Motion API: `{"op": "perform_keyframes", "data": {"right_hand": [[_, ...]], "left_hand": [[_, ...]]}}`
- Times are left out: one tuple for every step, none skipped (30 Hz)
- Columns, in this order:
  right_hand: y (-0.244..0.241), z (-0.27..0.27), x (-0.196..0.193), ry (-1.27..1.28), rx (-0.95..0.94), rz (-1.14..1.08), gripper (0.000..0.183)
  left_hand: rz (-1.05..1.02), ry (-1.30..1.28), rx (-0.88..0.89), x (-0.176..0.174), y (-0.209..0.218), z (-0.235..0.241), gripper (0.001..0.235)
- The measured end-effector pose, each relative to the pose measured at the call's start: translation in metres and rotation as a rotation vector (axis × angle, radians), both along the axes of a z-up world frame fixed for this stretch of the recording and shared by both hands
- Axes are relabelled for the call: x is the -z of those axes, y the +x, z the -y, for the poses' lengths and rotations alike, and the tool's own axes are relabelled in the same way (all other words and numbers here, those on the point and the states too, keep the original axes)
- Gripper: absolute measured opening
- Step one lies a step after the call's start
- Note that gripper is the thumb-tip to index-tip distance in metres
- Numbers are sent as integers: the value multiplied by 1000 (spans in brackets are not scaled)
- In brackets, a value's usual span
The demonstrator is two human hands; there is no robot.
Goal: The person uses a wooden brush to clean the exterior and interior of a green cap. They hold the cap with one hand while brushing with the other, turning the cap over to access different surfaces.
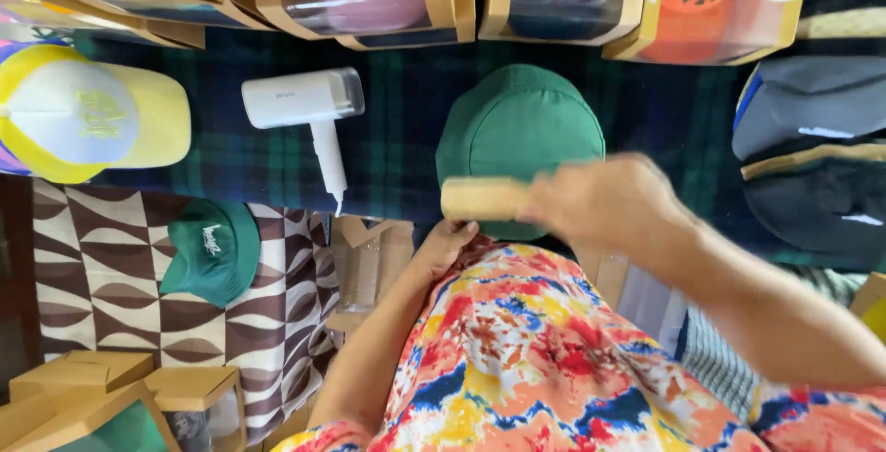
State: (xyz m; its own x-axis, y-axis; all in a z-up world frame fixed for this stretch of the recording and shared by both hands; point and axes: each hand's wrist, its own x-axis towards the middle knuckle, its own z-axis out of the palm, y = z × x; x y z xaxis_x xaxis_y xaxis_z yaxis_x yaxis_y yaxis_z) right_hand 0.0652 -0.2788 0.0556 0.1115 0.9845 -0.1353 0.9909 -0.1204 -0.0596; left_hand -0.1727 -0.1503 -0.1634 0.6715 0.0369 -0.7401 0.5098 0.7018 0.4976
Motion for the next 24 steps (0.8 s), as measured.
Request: {"op": "perform_keyframes", "data": {"right_hand": [[24, -6, 4, -128, 239, -13, 36], [49, -12, 8, -252, 481, -24, 36], [67, -6, 17, -253, 478, -20, 36], [86, -2, 25, -152, 482, 129, 43], [104, 3, 33, -49, 481, 278, 51], [71, 5, 16, -48, 475, 282, 51], [41, 1, 0, 64, 493, -147, 34], [12, 0, -14, 174, 488, -581, 20], [10, 2, -4, 168, 495, -583, 20], [8, 5, 6, 159, 442, -521, 23], [6, 9, 16, 150, 394, -456, 26], [33, 18, 26, 143, 406, -456, 26], [61, 23, 37, 110, 430, -47, 34], [90, 28, 47, 77, 440, 361, 45], [78, 24, 41, 76, 440, 358, 45], [67, 20, 35, 138, 433, 295, 43], [61, 15, 29, 207, 428, 243, 41], [40, 11, 17, 213, 430, 252, 41], [15, 8, 5, 244, 133, 117, 37], [-10, 6, -6, 276, -164, -21, 36], [3, 4, 1, 271, -151, -26, 36], [16, 3, 8, 323, 116, -221, 31], [30, 4, 15, 370, 383, -409, 31], [50, 21, 25, 363, 394, -407, 31]], "left_hand": [[-27, 58, 36, 6, 1, 1, 36], [-54, 117, 72, 11, 2, 2, 26], [-52, 115, 68, 20, 2, 2, 26], [25, 124, 56, 28, 2, 2, 26], [102, 133, 42, 37, 3, 2, 27], [105, 133, 36, 51, -5, 12, 27], [84, 63, -49, 67, -9, 14, 24], [65, -8, -134, 83, -12, 17, 22], [60, -15, -130, 80, -10, 15, 22], [73, -7, -128, 79, -8, 15, 21], [89, -2, -121, 77, -4, 15, 21], [86, -11, -111, 75, -4, 16, 21], [99, -17, -131, 72, -2, 14, 21], [113, -22, -150, 70, 0, 12, 21], [110, -22, -150, 75, -4, 13, 21], [104, -28, -144, 80, -7, 13, 21], [112, -30, -136, 88, -2, 12, 21], [121, -27, -132, 94, 5, 4, 21], [173, 31, -93, 98, 6, 0, 26], [225, 89, -54, 103, 7, -3, 33], [220, 82, -42, 89, 5, -2, 33], [169, 42, -83, 76, 4, 0, 26], [121, -2, -127, 63, 4, 5, 20], [119, -11, -118, 56, 5, 11, 20]]}}
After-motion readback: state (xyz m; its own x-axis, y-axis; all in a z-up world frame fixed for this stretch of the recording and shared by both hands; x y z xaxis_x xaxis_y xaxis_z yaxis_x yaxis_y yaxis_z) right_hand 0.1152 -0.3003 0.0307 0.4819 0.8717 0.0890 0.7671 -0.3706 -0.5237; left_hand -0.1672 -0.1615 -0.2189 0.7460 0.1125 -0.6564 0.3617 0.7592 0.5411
